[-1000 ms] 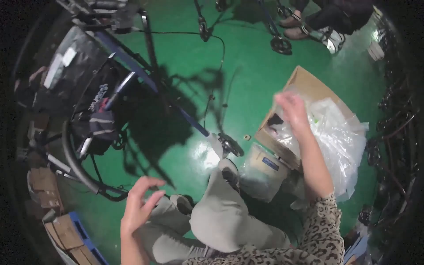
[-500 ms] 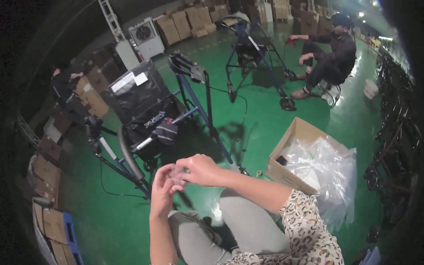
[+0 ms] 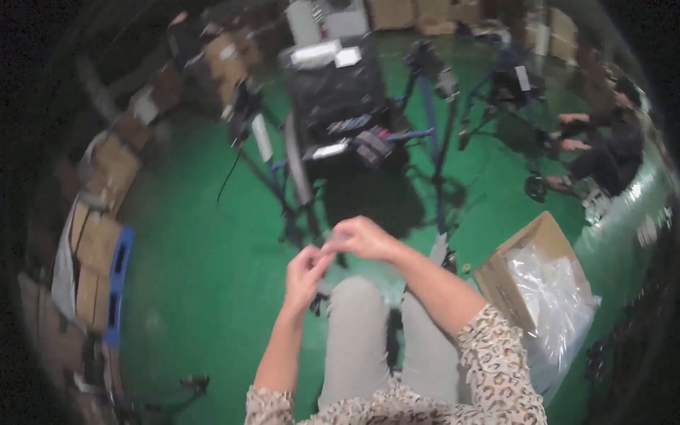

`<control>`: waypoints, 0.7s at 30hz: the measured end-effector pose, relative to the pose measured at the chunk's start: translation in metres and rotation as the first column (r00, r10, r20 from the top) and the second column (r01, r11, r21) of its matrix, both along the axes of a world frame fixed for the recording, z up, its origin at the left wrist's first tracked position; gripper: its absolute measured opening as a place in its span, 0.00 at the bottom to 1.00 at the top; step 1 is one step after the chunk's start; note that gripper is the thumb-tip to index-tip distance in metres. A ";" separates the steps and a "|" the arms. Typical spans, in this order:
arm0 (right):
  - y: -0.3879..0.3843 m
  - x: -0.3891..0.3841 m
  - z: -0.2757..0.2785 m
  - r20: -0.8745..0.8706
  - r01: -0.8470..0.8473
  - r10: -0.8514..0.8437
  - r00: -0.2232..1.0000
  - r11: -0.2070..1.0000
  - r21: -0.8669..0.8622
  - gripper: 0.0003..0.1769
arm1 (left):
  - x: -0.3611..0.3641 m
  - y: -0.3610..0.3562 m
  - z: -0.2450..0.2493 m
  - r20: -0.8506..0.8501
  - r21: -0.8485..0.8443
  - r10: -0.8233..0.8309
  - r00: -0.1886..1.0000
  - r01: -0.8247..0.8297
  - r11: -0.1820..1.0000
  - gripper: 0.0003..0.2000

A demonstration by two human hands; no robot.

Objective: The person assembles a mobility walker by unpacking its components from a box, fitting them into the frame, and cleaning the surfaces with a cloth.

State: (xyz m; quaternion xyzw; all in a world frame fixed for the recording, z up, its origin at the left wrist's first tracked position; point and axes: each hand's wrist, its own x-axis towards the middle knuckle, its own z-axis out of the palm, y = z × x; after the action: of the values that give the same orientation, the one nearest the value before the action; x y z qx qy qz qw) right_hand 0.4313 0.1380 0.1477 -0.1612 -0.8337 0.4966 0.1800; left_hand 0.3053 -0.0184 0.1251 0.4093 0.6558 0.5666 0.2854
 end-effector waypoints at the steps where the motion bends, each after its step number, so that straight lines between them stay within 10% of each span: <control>1: 0.000 -0.006 -0.005 -0.017 0.004 -0.005 1.000 0.999 -0.038 0.11 | -0.001 -0.002 -0.004 -0.013 -0.002 0.037 0.999 -0.037 0.999 0.06; 10: -0.036 -0.024 0.013 -0.043 0.081 -0.089 0.995 0.981 -0.174 0.13 | -0.006 -0.026 -0.036 -0.303 0.172 0.357 0.883 -0.318 0.932 0.09; 21: -0.033 -0.032 0.009 -0.094 0.072 -0.086 0.992 0.987 -0.142 0.11 | -0.010 -0.021 -0.037 -0.727 0.164 0.347 0.593 -0.340 0.926 0.09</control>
State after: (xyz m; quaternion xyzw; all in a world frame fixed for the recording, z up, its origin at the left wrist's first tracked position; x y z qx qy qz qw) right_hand 0.3993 0.1050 0.1568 -0.1811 -0.7802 0.5532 0.2292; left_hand 0.2951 -0.0390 0.0882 0.4715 0.7781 0.3962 -0.1236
